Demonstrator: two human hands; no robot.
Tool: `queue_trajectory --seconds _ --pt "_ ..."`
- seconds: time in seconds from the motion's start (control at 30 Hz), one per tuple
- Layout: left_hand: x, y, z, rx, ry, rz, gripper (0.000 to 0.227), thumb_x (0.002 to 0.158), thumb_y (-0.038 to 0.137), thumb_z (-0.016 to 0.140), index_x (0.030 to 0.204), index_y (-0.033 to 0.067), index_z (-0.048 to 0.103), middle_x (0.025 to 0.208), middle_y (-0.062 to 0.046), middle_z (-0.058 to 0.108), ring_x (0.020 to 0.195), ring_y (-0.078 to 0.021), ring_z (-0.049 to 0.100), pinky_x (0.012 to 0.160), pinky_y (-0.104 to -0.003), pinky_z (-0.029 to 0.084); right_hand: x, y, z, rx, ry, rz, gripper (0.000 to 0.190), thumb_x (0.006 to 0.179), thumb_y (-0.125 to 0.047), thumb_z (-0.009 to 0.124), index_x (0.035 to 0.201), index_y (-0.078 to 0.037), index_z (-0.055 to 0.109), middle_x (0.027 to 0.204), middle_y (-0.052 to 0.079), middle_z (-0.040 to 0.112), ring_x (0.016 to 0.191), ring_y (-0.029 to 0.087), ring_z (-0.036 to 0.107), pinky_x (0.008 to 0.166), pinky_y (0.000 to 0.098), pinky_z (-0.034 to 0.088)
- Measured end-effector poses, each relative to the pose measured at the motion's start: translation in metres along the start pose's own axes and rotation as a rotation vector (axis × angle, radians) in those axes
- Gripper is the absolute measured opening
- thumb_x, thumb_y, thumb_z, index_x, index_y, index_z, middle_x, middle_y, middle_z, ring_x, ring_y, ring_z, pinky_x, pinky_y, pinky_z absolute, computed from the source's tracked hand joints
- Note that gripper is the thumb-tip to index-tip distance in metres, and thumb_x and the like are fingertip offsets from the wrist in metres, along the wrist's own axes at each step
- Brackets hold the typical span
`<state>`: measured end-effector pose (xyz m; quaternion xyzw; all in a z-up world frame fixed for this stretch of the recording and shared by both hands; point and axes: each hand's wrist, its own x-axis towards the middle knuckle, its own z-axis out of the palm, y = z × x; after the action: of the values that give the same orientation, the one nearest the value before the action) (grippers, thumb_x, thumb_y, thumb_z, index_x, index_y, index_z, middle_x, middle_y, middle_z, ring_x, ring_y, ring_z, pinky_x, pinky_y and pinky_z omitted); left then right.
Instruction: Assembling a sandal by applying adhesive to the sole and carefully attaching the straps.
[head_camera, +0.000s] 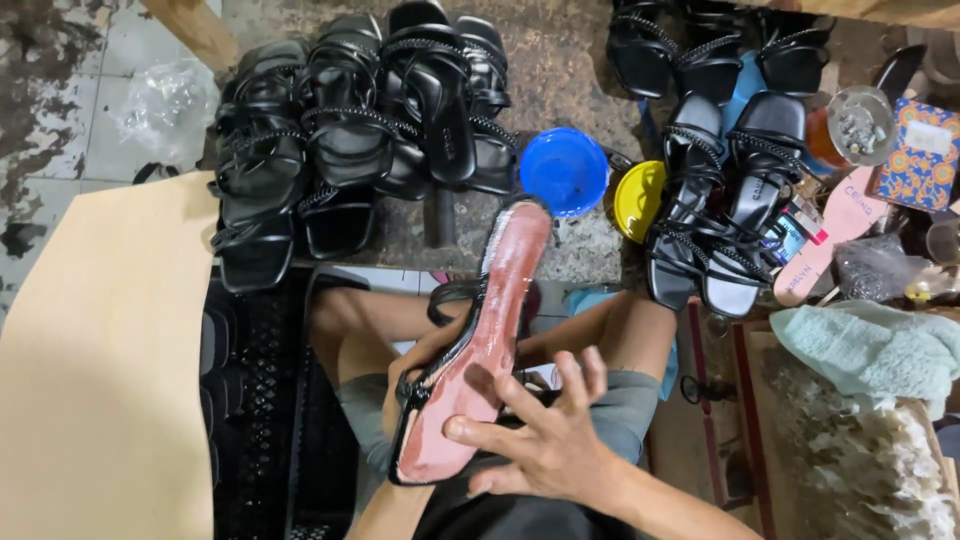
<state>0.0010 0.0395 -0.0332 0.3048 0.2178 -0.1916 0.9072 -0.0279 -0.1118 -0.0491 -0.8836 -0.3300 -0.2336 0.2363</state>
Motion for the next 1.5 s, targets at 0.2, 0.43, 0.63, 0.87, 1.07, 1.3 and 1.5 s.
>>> queue_trajectory --seconds 0.2,0.43,0.63,0.87,1.07,1.3,1.5 --pt "-0.005 0.006 0.035 -0.393 -0.078 -0.133 0.026 0.084 0.009 0.044 0.104 -0.0058 0.053 0.098 -0.016 0.059 0.094 -0.0232 0.055 0.082 -0.032 0.045 0.024 0.019 -0.011 0.007 -0.034 0.197 0.053 0.089 -0.060 0.018 0.130 -0.033 0.039 0.146 0.009 0.013 0.136 0.036 -0.006 0.108 0.0580 0.003" --pt "0.001 0.011 0.036 -0.204 0.003 -0.098 0.026 0.082 0.010 0.047 0.105 -0.0012 0.055 0.099 -0.015 0.060 0.095 -0.0223 0.056 0.085 -0.031 0.043 0.051 0.034 -0.024 0.028 -0.028 0.075 0.047 0.092 -0.051 0.022 0.127 -0.029 0.044 0.142 0.006 0.022 0.135 0.028 0.005 0.109 0.0522 -0.002" --pt "0.007 0.015 0.034 -0.044 0.091 -0.061 0.027 0.080 0.010 0.050 0.105 0.0030 0.056 0.101 -0.013 0.061 0.097 -0.0215 0.057 0.088 -0.031 0.042 0.041 0.024 -0.017 0.057 -0.117 0.179 0.040 0.093 -0.045 0.026 0.131 -0.034 0.034 0.145 0.005 0.014 0.135 0.038 -0.002 0.107 0.0560 0.002" --pt "0.014 0.018 0.030 0.161 0.209 -0.052 0.030 0.077 0.012 0.054 0.106 0.0083 0.059 0.102 -0.012 0.062 0.099 -0.0205 0.057 0.091 -0.030 0.040 0.030 0.090 -0.002 -0.203 0.140 -0.038 0.027 0.083 -0.043 0.046 0.089 -0.019 0.058 0.122 0.016 0.047 0.120 0.044 0.033 0.099 0.0543 0.015" --pt "0.017 0.014 0.036 0.339 0.282 -0.028 0.032 0.075 0.012 0.057 0.107 0.0125 0.060 0.103 -0.011 0.063 0.100 -0.0197 0.058 0.094 -0.030 0.039 0.045 0.181 0.062 -0.470 -0.101 0.239 0.048 0.083 -0.057 0.051 0.107 -0.018 0.065 0.134 0.009 0.039 0.123 0.039 0.020 0.093 0.0540 0.016" --pt "0.013 0.012 0.031 0.480 0.407 0.011 0.035 0.073 0.013 0.060 0.108 0.0168 0.062 0.105 -0.009 0.064 0.102 -0.0189 0.059 0.097 -0.029 0.037 0.021 0.159 0.046 -0.310 -0.083 0.395 0.050 0.089 -0.043 0.052 0.126 -0.010 0.051 0.141 0.011 0.027 0.126 0.036 0.014 0.093 0.0528 0.006" --pt "0.020 0.002 0.023 0.326 0.301 0.149 0.039 0.074 0.011 0.058 0.111 0.0021 0.058 0.104 -0.021 0.061 0.103 -0.0270 0.056 0.098 -0.037 0.036 0.035 0.077 -0.018 0.236 0.032 0.386 0.034 0.094 -0.029 0.033 0.101 -0.019 0.065 0.134 0.006 0.037 0.128 0.029 0.016 0.105 0.0427 0.007"
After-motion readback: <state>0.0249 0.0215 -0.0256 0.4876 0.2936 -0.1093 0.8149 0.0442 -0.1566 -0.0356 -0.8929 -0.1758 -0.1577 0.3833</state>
